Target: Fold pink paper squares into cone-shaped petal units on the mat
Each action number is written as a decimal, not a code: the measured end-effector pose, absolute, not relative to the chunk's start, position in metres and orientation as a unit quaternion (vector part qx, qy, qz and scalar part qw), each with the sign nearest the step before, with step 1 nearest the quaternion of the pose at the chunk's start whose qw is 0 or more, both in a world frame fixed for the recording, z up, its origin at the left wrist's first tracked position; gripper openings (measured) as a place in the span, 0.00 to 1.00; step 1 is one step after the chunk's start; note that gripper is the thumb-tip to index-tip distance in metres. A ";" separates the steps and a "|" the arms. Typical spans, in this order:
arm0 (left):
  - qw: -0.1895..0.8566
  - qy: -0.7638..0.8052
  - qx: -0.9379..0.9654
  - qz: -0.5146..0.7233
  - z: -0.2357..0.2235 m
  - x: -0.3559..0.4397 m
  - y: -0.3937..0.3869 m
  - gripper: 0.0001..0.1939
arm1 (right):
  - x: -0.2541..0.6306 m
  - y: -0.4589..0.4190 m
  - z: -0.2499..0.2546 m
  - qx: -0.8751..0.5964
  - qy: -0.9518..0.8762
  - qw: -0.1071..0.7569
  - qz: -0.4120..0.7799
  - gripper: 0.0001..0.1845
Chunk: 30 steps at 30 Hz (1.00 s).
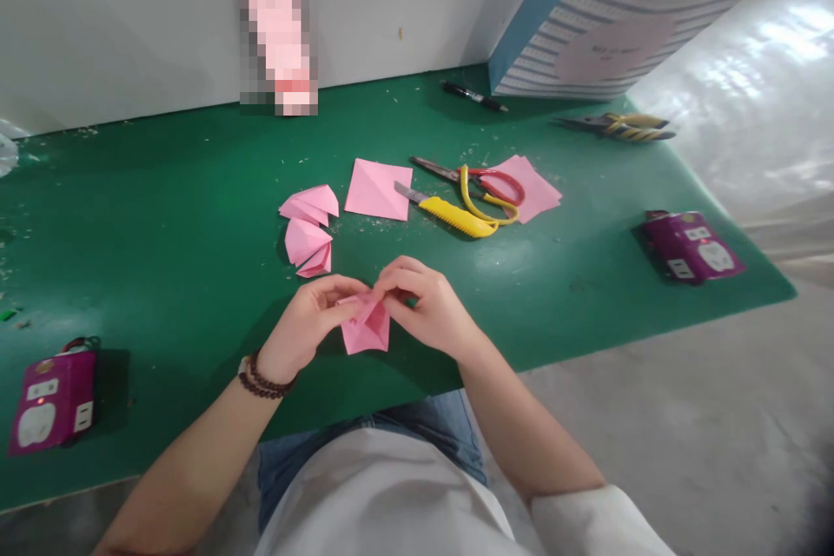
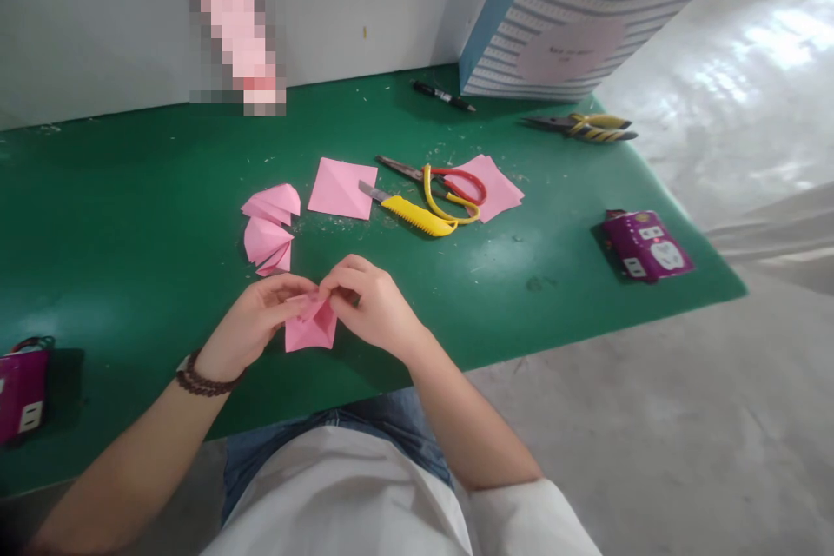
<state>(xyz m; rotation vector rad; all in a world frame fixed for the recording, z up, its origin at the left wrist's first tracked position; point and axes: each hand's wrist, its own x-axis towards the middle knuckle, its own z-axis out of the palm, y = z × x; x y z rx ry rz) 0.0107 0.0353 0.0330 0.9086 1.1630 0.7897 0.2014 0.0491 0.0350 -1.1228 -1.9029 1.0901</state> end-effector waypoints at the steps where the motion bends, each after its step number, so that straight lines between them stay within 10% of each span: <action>1: 0.656 0.521 0.417 0.353 0.032 0.011 0.035 0.13 | 0.203 0.049 0.036 -0.426 -0.731 0.324 0.422 0.13; 30: 0.492 0.567 0.567 0.338 0.034 0.011 0.029 0.10 | 0.192 0.049 0.046 -0.538 -0.756 0.161 0.336 0.03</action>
